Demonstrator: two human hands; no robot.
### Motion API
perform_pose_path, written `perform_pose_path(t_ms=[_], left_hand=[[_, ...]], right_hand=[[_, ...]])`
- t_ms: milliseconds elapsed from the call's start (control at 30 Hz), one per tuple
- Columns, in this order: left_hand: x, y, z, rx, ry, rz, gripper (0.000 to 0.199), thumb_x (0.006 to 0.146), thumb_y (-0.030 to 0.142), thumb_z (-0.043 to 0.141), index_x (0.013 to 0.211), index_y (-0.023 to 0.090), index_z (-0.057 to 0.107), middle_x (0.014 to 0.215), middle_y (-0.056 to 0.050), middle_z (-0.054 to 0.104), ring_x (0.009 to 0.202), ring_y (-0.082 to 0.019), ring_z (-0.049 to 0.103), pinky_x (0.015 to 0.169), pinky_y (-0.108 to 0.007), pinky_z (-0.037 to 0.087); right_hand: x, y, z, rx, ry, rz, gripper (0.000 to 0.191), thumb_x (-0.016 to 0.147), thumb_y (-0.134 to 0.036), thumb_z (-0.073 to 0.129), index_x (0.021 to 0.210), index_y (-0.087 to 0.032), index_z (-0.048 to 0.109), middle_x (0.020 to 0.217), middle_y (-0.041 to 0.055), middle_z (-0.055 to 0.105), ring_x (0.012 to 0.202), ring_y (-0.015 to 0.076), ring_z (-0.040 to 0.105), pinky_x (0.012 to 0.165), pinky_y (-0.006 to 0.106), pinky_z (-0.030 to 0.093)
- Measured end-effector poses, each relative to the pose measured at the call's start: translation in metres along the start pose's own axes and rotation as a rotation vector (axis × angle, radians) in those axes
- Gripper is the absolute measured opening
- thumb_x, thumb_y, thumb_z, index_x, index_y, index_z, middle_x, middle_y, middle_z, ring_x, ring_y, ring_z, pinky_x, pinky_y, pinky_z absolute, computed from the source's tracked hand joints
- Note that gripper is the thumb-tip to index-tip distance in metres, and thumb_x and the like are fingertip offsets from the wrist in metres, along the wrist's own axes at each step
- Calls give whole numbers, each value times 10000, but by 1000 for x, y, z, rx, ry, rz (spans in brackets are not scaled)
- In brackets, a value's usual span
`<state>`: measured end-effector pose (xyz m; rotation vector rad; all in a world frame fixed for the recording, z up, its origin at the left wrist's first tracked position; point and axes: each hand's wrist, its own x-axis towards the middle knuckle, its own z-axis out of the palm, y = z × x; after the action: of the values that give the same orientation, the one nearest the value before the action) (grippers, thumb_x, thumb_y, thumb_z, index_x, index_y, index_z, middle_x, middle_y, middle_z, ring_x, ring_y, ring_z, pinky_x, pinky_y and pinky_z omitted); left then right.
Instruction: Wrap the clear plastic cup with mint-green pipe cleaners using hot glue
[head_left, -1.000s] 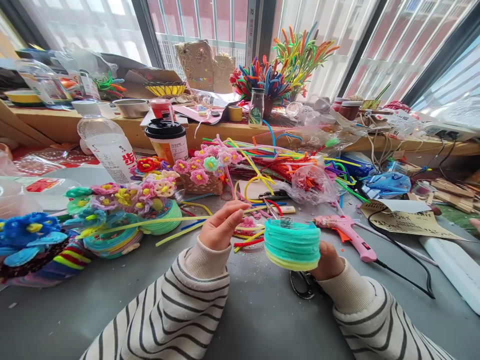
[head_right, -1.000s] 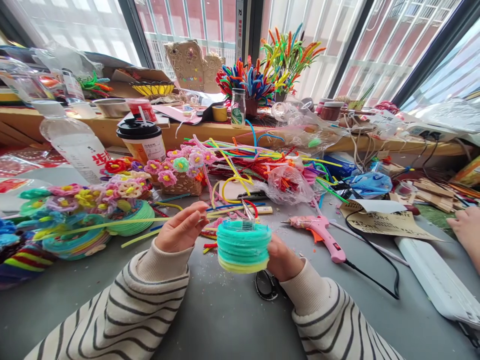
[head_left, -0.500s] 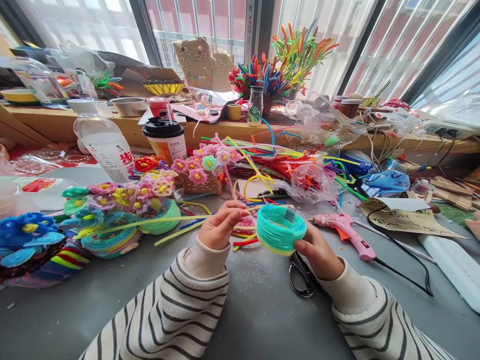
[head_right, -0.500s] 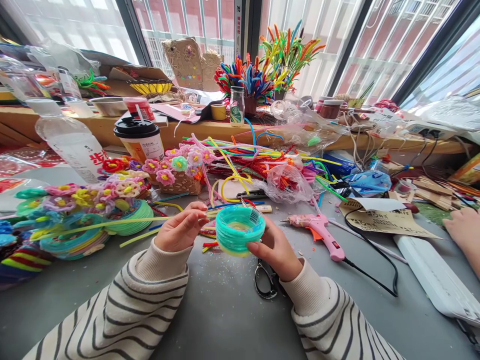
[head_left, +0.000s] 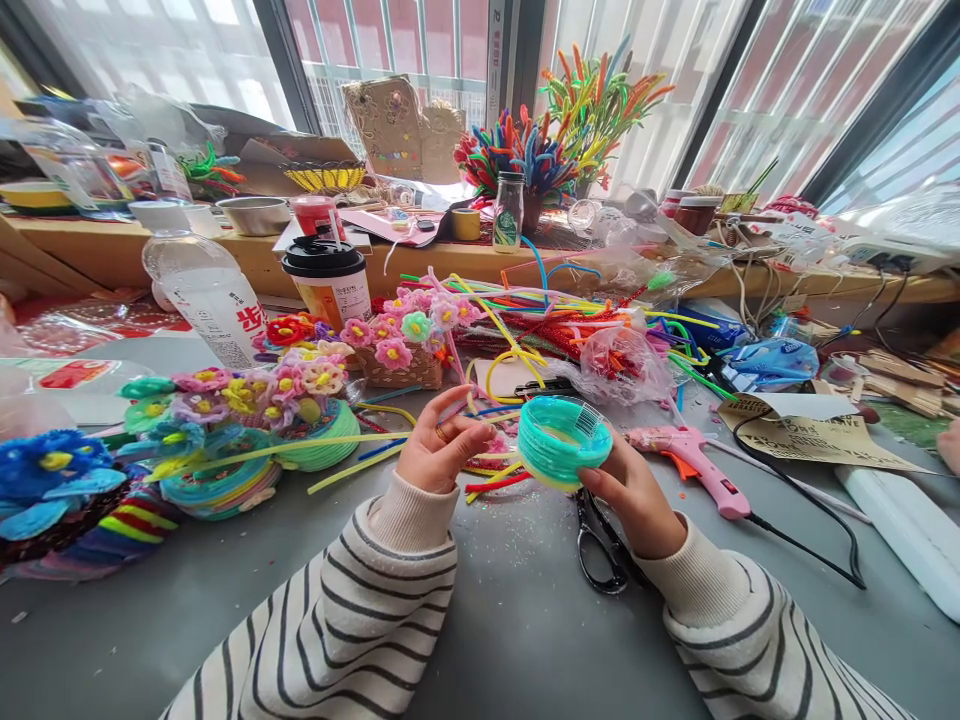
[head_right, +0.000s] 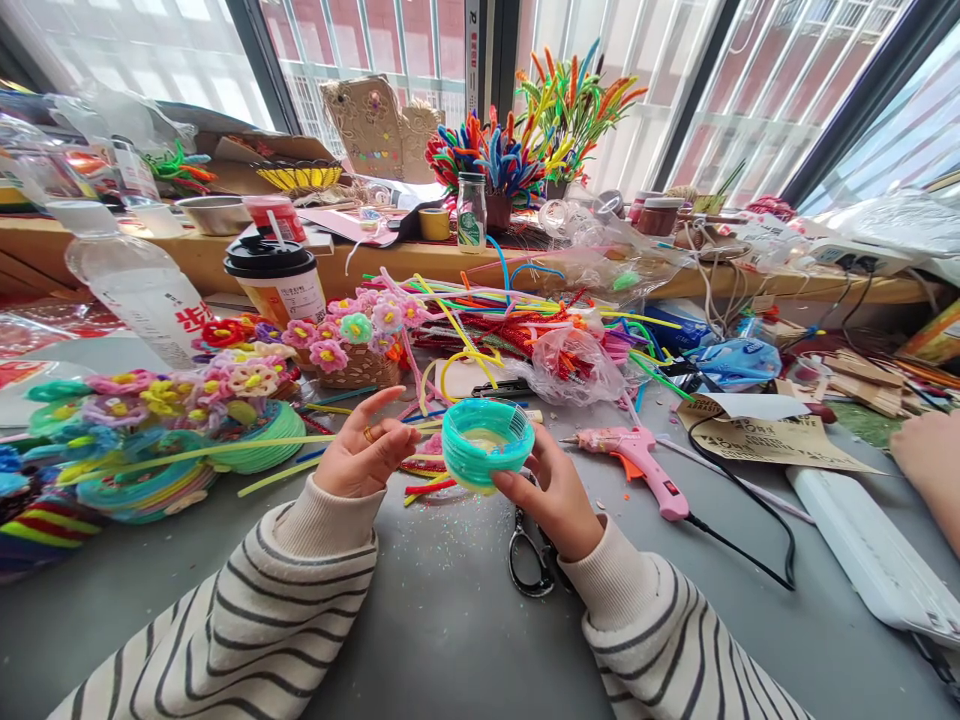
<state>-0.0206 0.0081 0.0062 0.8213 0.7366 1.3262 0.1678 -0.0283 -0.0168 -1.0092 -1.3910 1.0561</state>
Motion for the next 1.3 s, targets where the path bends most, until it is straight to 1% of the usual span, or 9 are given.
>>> perform_pose_path(t_ms=[67,133,400,567,700,800,933,1100,1300], left_hand=[[-2,3,2,-14,41,-49,303,492,238,794,751,187,644,559,45,663,562,-77,629,529,-139,478],[-3,5,3,-27,76,-79,251,481,268,799,658,173,649,565,30,678,541,-75,631,505,-133,477],[-4,7,4,-18,47,-94,264,468,269,805,546,139,589,466,37,632,429,-56,578,438,-123,455],[-2,5,4,-39,39,-79,337,472,290,806,621,157,535,562,13,694,489,-85,629,434,-127,473],[0,4,4,-40,53,-65,321,543,278,777,757,164,567,614,13,709,529,-82,647,477,-124,494],[0,4,3,-37,87,-73,283,552,262,772,756,159,606,610,18,703,527,-74,642,488,-118,493],[1,2,3,-31,151,-70,242,487,248,797,650,157,642,552,33,675,486,-52,608,485,-113,480],[2,-1,3,-15,168,-79,261,418,247,819,600,149,660,556,45,670,514,-38,605,519,-100,479],[-1,0,6,15,172,-102,277,397,245,827,603,150,667,556,33,680,502,-45,609,537,-113,496]], right_hand=[[0,0,0,13,-3,2,490,691,-469,625,1100,-223,511,1125,79,580,1056,244,533,879,388,446],[0,1,0,22,-5,1,480,696,-456,627,1100,-225,511,1128,75,578,1057,239,532,886,385,440],[0,1,0,21,9,3,458,698,-428,633,1091,-227,512,1119,74,578,1046,237,538,888,383,437],[1,0,1,-42,28,0,465,697,-464,613,1084,-224,517,1103,81,591,1028,245,554,864,390,454],[0,0,1,-105,76,-4,457,678,-470,622,1047,-221,519,1061,78,603,983,243,565,840,405,456],[-1,-2,0,-295,214,-34,468,640,-430,668,1021,-204,517,1005,78,598,934,235,556,840,416,434],[-2,-6,-2,-798,412,-211,510,617,-453,668,1007,-166,509,932,91,581,853,238,542,759,412,445],[-3,-7,-3,-1100,451,-443,543,634,-444,653,1052,-146,479,954,114,562,887,261,511,776,428,425],[-6,-10,-2,-1282,478,-606,550,669,-382,638,1126,-151,436,1011,127,543,963,284,486,848,460,385]])
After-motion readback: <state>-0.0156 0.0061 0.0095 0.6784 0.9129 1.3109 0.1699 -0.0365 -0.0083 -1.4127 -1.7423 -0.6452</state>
